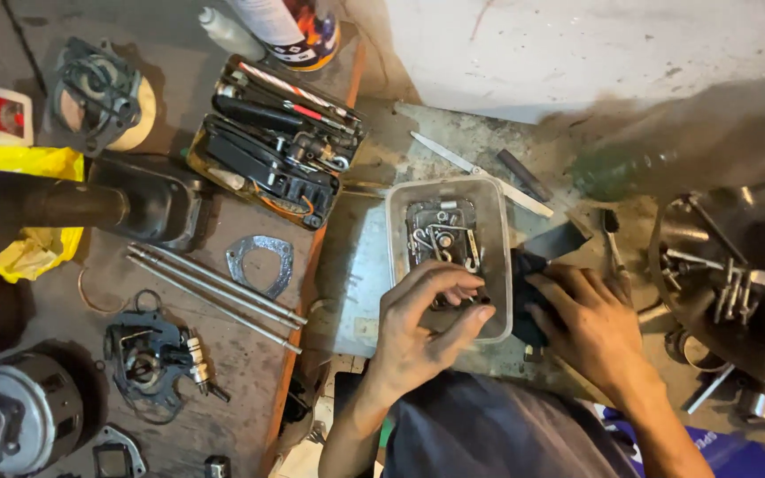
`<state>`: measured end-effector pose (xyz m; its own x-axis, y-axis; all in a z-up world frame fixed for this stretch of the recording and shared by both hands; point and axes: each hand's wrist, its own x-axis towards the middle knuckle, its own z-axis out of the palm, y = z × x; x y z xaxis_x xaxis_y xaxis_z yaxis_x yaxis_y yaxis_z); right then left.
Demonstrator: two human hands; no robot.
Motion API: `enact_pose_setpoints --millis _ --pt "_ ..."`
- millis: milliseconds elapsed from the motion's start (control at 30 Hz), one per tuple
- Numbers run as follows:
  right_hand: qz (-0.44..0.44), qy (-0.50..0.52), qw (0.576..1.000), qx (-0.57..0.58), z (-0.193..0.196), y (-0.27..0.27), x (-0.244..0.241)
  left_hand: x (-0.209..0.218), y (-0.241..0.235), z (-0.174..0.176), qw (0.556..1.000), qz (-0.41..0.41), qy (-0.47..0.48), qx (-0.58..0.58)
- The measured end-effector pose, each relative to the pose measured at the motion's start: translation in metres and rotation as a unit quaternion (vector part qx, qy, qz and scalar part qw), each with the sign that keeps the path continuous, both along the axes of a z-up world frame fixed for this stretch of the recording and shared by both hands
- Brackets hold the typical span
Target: The person cleans small metal engine parts at a workbench. They scrub parts in a plastic container of liquid using a brush, agitate the parts in the container by hand, then transfer the cleaned bolts and brackets onto a black cloth and wipe them dry.
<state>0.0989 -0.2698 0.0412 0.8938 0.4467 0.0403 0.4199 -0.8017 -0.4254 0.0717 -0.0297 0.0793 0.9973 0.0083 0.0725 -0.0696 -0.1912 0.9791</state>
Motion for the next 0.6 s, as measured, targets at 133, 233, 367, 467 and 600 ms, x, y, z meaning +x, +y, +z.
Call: enact_pose_setpoints --millis 133,233,367,467,600 --pt "-0.016 0.027 0.999 0.016 -0.001 -0.012 0.002 0.002 -0.002 -0.006 0.997 -0.005 -0.066 0.028" --pt "-0.051 0.045 0.987 0.142 0.004 -0.026 -0.002 0.0 -0.005 -0.003 0.993 -0.012 -0.107 0.044" --pt "-0.102 0.082 0.924 0.359 -0.002 -0.04 -0.014 0.007 -0.013 -0.007 0.966 -0.041 -0.219 0.127" --pt "-0.076 0.05 0.908 0.409 -0.004 -0.038 -0.023 0.01 -0.025 -0.006 0.95 -0.07 -0.264 0.153" --pt "-0.026 0.035 0.902 0.429 -0.019 -0.037 -0.023 0.006 -0.032 -0.015 0.964 -0.102 -0.208 0.132"
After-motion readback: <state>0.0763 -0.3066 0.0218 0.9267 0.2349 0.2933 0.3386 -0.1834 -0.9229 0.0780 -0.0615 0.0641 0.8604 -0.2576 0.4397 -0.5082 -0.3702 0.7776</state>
